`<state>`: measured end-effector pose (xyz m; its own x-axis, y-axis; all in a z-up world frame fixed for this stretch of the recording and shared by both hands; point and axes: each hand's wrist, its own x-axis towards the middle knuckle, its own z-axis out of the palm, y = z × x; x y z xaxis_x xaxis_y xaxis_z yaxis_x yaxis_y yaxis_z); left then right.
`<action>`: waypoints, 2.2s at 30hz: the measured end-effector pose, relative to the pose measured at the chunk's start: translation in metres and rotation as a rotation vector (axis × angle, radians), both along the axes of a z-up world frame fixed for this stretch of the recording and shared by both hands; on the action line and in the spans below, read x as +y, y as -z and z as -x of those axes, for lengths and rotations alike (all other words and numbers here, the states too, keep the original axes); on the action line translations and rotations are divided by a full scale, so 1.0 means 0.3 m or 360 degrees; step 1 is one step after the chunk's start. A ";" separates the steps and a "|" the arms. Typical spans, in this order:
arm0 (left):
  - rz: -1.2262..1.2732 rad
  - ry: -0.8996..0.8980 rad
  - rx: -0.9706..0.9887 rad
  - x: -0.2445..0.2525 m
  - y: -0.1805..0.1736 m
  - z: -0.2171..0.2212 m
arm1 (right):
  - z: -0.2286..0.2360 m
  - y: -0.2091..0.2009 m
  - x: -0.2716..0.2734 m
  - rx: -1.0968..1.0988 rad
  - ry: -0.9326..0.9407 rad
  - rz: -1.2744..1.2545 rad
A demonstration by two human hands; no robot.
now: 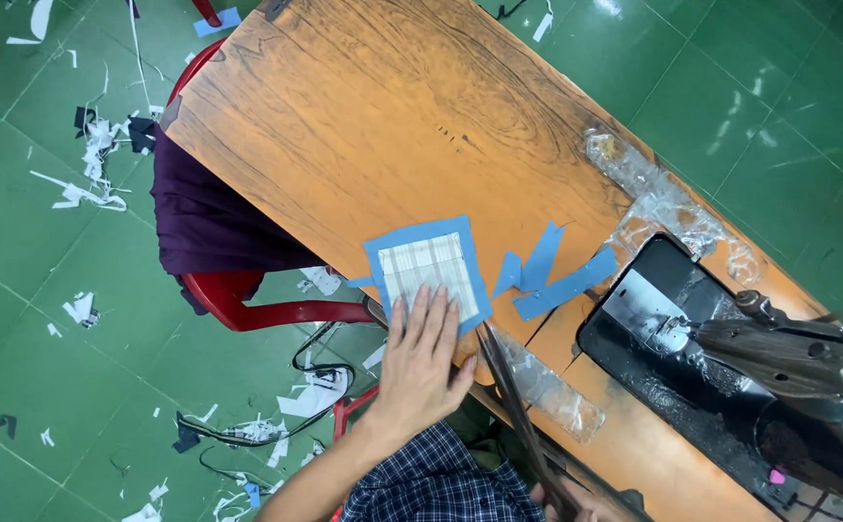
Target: The person cuts a small piece of blue fabric with a plaid insert using scissors, then moves to an ironing table. They iron the fabric piece on a flat surface and then on a curved pressing cushion, using a steam iron and a black pressing block. The person trims the edges of the fabric again before the clip ends.
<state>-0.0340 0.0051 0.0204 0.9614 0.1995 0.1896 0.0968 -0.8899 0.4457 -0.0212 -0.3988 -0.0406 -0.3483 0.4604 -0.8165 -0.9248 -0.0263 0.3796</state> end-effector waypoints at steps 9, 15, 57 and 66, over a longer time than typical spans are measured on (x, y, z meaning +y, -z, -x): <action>0.0127 -0.0179 -0.0605 -0.038 0.065 -0.113 | -0.028 -0.125 0.198 -0.1497 -0.1091 -0.0227; 0.0355 -0.0171 -0.0713 -0.030 0.072 -0.111 | -0.111 -0.214 0.301 -0.1306 -0.1380 -0.0222; 0.0388 -0.0038 -0.0934 -0.045 0.120 -0.066 | -0.013 -0.105 0.167 -0.0962 -0.0886 0.1027; 0.0308 -0.0065 -0.1010 -0.032 0.115 -0.079 | 0.083 0.142 -0.048 -0.1764 -0.0957 0.0064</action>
<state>-0.0104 -0.0046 -0.0140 0.6659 0.3207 0.6736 -0.2052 -0.7893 0.5787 -0.0460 -0.4132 -0.0833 0.3858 0.4356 -0.8133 -0.5922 -0.5590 -0.5804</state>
